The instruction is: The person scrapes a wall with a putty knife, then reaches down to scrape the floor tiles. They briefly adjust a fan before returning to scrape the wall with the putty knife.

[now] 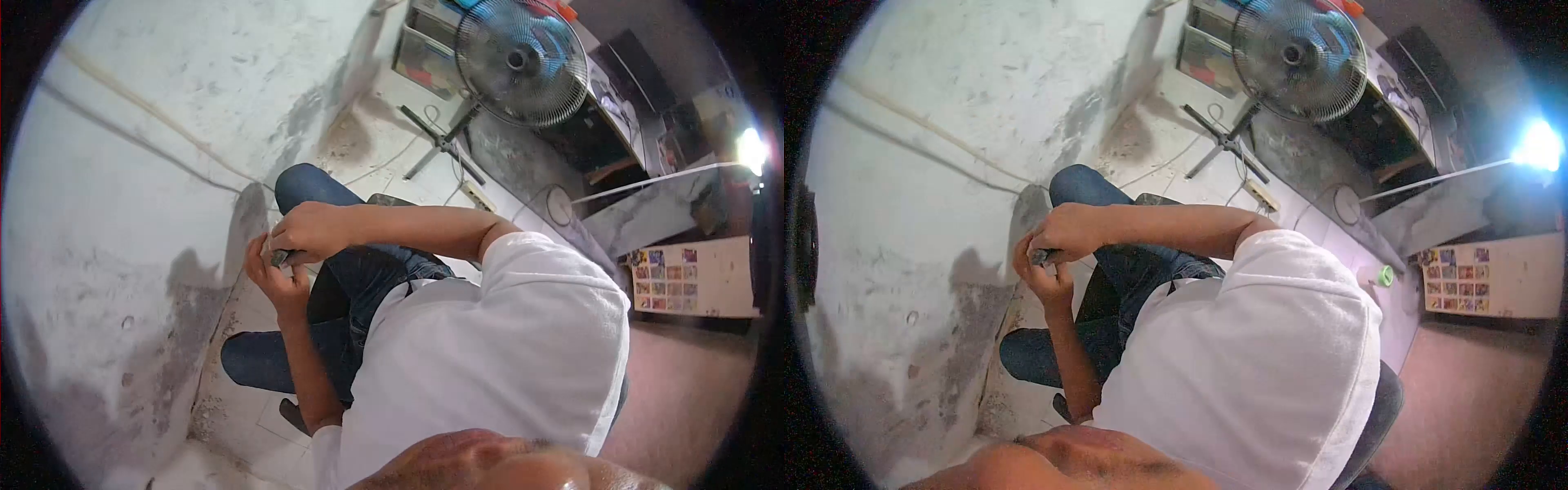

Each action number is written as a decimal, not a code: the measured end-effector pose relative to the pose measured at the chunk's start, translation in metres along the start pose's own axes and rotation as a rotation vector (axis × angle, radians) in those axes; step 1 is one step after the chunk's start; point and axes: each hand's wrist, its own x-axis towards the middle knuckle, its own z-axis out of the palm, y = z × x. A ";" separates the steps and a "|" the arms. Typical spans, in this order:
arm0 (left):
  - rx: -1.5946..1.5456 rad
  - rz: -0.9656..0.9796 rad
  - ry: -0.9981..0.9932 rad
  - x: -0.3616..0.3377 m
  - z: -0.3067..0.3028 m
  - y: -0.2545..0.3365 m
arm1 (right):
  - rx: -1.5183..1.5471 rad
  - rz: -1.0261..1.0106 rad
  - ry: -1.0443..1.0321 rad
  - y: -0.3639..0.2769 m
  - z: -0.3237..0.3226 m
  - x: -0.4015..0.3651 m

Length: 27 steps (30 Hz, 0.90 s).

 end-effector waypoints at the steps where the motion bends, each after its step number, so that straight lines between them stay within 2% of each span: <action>1: 0.020 0.015 -0.053 0.004 0.003 0.007 | -0.023 0.014 -0.014 0.001 -0.007 -0.011; 2: 0.042 0.025 -0.101 0.005 0.007 0.010 | -0.019 0.027 0.001 0.003 -0.014 -0.022; 4: 0.113 0.057 -0.151 0.004 0.020 0.010 | 0.198 -0.044 0.119 0.017 -0.029 -0.047; 6: 0.184 0.084 -0.200 -0.005 0.033 0.004 | 0.336 0.156 0.200 0.042 -0.045 -0.084; 8: 0.142 -0.074 -0.136 -0.022 0.041 -0.016 | 0.409 0.431 0.322 0.084 -0.057 -0.137; 9: 0.165 -0.128 -0.118 -0.030 0.042 -0.024 | 0.303 0.529 0.368 0.120 -0.053 -0.170; 11: 0.190 -0.206 -0.101 -0.051 0.042 -0.043 | 0.610 1.001 0.470 0.172 -0.044 -0.245; 12: 0.208 -0.283 -0.068 -0.060 0.042 -0.054 | 0.760 1.158 0.582 0.197 -0.034 -0.284; 14: 0.266 -0.343 -0.127 -0.073 0.039 -0.076 | 0.920 1.306 0.903 0.221 -0.027 -0.348; 16: 0.327 -0.408 -0.188 -0.082 0.042 -0.092 | 0.880 1.367 1.375 0.239 -0.030 -0.395; 18: 0.270 -0.510 -0.029 -0.086 0.047 -0.101 | 0.884 1.367 1.757 0.248 -0.044 -0.428; 20: 0.283 -0.550 -0.020 -0.091 0.050 -0.109 | 0.844 1.400 1.792 0.259 -0.049 -0.454; 22: 0.463 -0.324 -0.249 -0.118 0.046 -0.153 | 0.802 1.432 1.818 0.270 -0.044 -0.465; 23: 0.467 -0.328 -0.252 -0.108 0.048 -0.134 | 0.780 1.461 1.722 0.277 -0.040 -0.469; 25: 0.282 -0.488 -0.214 -0.090 0.050 -0.101 | 0.763 1.513 1.509 0.292 -0.035 -0.474; 27: 0.377 -0.502 -0.182 -0.107 0.046 -0.116 | 0.765 1.556 1.456 0.313 -0.030 -0.470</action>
